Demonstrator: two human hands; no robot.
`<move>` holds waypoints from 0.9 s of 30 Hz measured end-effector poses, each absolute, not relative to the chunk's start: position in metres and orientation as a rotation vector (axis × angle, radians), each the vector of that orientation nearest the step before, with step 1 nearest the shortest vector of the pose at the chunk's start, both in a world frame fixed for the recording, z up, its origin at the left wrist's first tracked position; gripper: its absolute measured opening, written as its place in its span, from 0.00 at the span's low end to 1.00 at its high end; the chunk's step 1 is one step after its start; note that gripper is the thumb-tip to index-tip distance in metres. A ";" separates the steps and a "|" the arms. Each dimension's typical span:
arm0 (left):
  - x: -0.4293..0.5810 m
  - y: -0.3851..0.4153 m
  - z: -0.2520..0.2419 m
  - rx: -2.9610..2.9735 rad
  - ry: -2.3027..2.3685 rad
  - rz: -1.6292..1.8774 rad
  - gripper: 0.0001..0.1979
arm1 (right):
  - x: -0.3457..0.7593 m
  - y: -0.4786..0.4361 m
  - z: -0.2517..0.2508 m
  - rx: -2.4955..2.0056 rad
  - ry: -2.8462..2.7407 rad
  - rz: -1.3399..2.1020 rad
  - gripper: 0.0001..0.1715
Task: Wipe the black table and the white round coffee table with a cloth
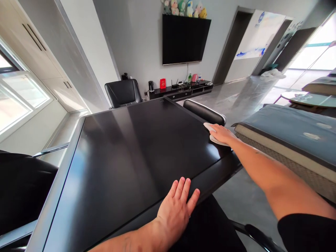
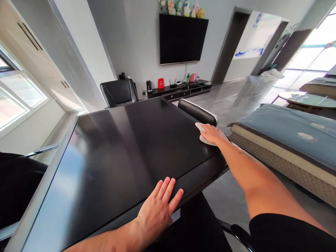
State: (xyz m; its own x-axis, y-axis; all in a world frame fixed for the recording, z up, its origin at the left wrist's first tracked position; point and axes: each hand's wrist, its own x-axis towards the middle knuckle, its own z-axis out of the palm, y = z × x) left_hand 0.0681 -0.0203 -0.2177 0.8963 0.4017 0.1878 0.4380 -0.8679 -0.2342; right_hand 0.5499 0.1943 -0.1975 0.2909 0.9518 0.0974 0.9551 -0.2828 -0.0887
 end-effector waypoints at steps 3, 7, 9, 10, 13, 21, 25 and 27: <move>0.069 -0.020 -0.220 -2.792 -0.609 -0.213 0.45 | 0.560 0.189 -0.197 -2.472 -1.719 -0.036 0.39; 0.073 -0.019 -0.224 -2.779 -0.619 -0.256 0.41 | 0.543 0.184 -0.193 -2.505 -1.762 -0.049 0.40; 0.074 -0.019 -0.224 -2.774 -0.601 -0.269 0.39 | 0.523 0.177 -0.193 -2.504 -1.810 -0.075 0.40; 0.075 -0.019 -0.224 -2.774 -0.588 -0.275 0.38 | 0.509 0.172 -0.193 -2.480 -1.855 -0.093 0.40; 0.075 -0.018 -0.219 -2.786 -0.554 -0.299 0.35 | 0.458 0.152 -0.196 -2.297 -2.074 -0.163 0.41; 0.072 -0.023 -0.198 -2.944 0.274 -0.439 0.19 | 0.301 0.091 -0.183 -1.821 -2.428 -0.040 0.43; 0.074 -0.024 -0.201 -3.018 0.446 -0.457 0.12 | 0.233 0.056 -0.174 -1.499 -2.558 0.054 0.43; 0.075 -0.027 -0.206 -3.060 0.450 -0.430 0.10 | 0.202 0.038 -0.170 -1.347 -2.593 0.074 0.42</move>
State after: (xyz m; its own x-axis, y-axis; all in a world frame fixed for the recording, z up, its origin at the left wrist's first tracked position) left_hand 0.0747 -0.0274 -0.2058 0.9206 -0.2850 0.2670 -0.2797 -0.9583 -0.0584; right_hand 0.2017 0.0380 -0.1704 -0.5565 0.8133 0.1696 0.8023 0.5791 -0.1444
